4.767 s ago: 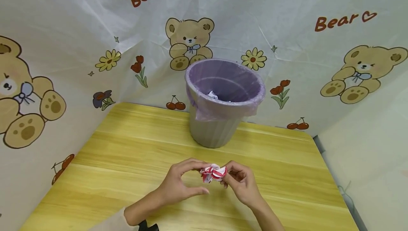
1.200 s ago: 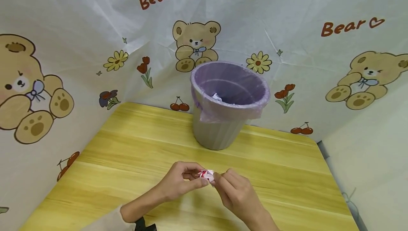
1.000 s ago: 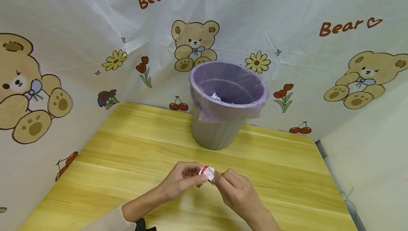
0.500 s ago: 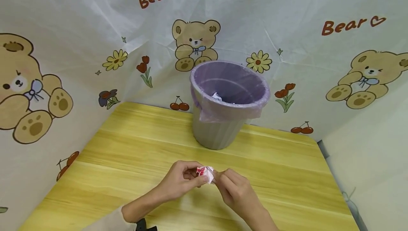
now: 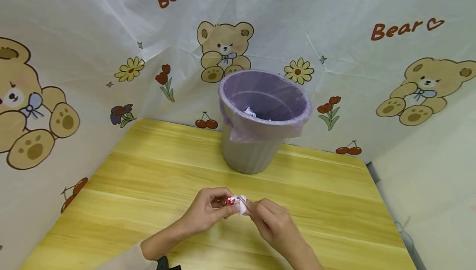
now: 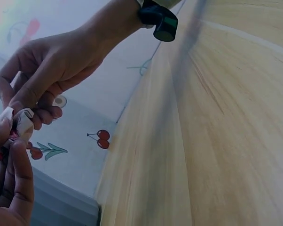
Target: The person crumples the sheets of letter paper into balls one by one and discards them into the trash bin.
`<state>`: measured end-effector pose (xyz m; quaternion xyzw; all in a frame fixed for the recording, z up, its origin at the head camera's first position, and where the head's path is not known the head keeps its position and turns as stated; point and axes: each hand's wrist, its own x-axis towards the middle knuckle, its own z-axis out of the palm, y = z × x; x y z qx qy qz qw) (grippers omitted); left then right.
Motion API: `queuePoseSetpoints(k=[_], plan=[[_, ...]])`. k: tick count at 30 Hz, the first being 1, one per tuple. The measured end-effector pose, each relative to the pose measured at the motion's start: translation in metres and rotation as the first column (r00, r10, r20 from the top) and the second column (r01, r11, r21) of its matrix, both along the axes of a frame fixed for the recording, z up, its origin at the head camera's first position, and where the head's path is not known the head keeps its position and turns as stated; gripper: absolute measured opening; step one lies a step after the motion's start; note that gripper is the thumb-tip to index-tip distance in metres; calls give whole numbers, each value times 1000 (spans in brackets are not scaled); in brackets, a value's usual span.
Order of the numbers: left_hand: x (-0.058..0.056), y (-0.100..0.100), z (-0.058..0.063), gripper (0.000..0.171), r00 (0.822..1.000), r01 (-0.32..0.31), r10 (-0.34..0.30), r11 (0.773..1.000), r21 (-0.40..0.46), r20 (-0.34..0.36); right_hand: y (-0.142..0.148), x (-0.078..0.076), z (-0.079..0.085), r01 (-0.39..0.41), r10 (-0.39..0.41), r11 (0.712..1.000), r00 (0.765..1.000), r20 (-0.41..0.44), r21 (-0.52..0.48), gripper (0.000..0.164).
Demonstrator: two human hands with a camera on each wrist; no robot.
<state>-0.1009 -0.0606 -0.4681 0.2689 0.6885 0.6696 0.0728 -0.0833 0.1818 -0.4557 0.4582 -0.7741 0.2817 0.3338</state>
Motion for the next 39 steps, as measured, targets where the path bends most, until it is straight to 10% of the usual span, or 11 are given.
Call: queuePoseSetpoints(k=[16, 33, 39], plan=[[0, -7, -12, 7, 1000, 13, -13, 1000, -1, -6, 18, -30, 28, -62, 75, 994, 987, 145, -94, 23], [4, -8, -12, 4, 999, 33, -32, 999, -4, 16, 54, -89, 96, 129, -91, 894, 990, 107, -429, 34], [7, -8, -17, 2, 999, 40, -40, 999, 8, 24, 60, -110, 124, 302, -202, 849, 944, 262, -433, 39]])
